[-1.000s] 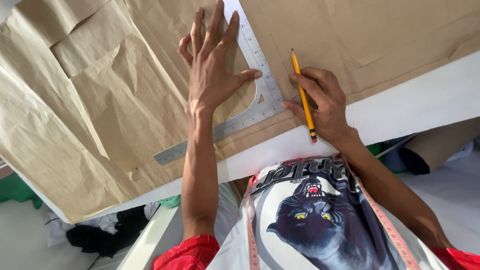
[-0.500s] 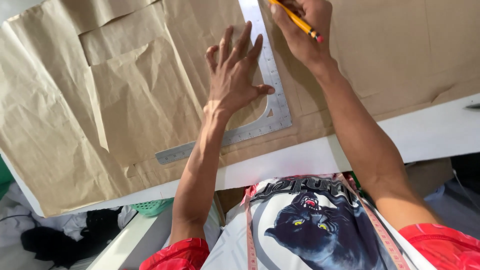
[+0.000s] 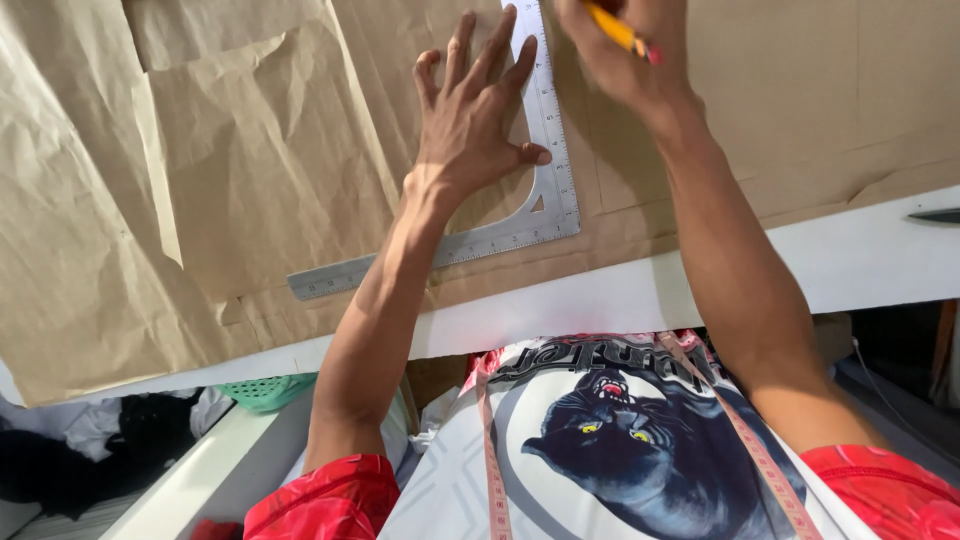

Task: The person uses a set square and a pencil to draw straight lines and mark measurements on a large sheet of brown paper. They repeatedly reposition the ruler to create a pattern layout on the table surface.

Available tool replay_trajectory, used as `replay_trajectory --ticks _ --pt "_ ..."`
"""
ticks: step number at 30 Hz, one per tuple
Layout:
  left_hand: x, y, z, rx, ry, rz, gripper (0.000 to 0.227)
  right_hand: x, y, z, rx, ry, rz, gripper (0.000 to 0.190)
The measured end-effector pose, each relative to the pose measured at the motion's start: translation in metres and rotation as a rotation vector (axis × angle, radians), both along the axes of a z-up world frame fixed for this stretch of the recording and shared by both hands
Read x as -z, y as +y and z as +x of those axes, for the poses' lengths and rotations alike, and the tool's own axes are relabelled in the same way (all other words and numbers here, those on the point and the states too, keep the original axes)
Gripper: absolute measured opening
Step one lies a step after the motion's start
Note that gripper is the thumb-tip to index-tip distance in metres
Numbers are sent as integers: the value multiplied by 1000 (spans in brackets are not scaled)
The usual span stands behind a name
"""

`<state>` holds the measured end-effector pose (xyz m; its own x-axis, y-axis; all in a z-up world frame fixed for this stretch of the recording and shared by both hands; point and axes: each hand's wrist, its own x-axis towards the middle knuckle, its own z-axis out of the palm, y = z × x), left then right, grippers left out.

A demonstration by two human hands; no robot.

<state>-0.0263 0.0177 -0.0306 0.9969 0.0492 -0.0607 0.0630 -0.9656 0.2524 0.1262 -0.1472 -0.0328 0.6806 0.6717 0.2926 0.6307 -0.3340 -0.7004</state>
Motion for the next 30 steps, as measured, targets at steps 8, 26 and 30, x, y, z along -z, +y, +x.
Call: replay_trajectory --ticks 8,26,30 --pt "10 2 0 -17 -38 -9 127 -134 -155 -126 144 579 -410 14" --pt "-32 -106 -45 168 -414 -385 42 -34 -263 -157 704 -209 126 26" --pt "-12 -180 -67 352 -378 -668 21 -20 -279 -146 744 -258 149 29"
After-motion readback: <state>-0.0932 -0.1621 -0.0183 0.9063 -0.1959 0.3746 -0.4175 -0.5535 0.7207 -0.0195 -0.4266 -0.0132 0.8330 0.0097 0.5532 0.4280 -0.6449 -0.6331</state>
